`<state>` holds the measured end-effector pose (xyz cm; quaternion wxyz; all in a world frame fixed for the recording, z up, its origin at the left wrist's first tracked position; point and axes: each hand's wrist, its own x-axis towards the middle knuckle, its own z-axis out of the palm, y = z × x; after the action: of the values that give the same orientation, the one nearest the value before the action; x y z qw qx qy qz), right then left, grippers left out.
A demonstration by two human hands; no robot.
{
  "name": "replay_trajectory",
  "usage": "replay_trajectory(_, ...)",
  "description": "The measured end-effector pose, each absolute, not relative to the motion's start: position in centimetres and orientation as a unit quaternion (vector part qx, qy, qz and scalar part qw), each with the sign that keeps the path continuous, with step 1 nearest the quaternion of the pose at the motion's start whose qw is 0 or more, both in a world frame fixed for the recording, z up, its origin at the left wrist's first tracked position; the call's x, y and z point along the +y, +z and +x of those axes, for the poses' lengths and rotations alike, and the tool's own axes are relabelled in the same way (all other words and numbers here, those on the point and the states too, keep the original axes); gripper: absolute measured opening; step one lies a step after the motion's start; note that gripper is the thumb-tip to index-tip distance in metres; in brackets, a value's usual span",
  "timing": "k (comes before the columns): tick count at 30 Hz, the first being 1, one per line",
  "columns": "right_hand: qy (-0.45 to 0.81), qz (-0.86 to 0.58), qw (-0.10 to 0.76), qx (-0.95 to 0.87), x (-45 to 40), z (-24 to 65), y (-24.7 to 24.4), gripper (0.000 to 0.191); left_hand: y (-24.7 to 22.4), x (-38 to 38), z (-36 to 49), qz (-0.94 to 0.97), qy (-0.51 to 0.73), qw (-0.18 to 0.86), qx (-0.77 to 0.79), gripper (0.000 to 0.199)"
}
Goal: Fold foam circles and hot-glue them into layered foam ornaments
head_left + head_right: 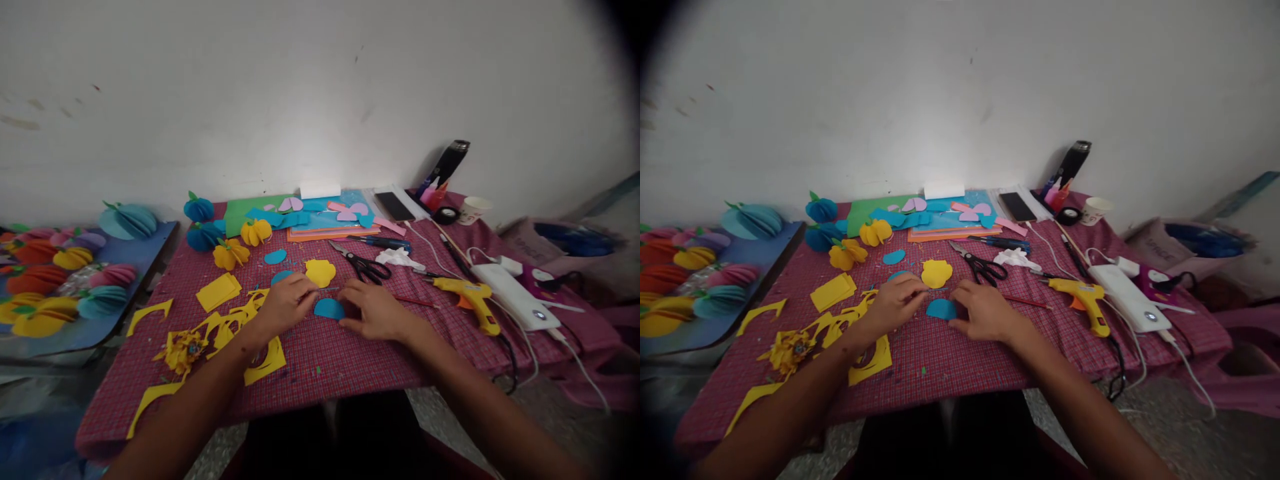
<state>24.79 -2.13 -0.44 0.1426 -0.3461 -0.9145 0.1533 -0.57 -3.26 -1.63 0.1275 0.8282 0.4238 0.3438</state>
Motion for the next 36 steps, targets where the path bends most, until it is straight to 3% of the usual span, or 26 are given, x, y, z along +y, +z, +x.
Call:
replay_trajectory(6,0.1,-0.326,0.127,-0.932,-3.1,24.7,-1.1,0.019,-2.2,-3.4,-0.1,0.843,0.331,0.137,0.402,0.015)
replay_trajectory(13,0.084,-0.278,0.203,-0.935,-3.1,25.2,-2.4,0.02,-2.7,-3.4,-0.1,0.85,0.317,0.142,0.396,0.017)
replay_trajectory(19,0.059,-0.283,0.211,-0.934,-3.1,25.2,-3.1,0.023,-2.6,-3.8,0.0,0.858,0.307,0.139,0.387,0.019)
replay_trajectory(36,0.101,-0.293,0.23,-0.922,-2.9,25.3,-3.4,0.02,-2.7,-4.4,0.9,0.898,0.212,0.113,0.369,0.018)
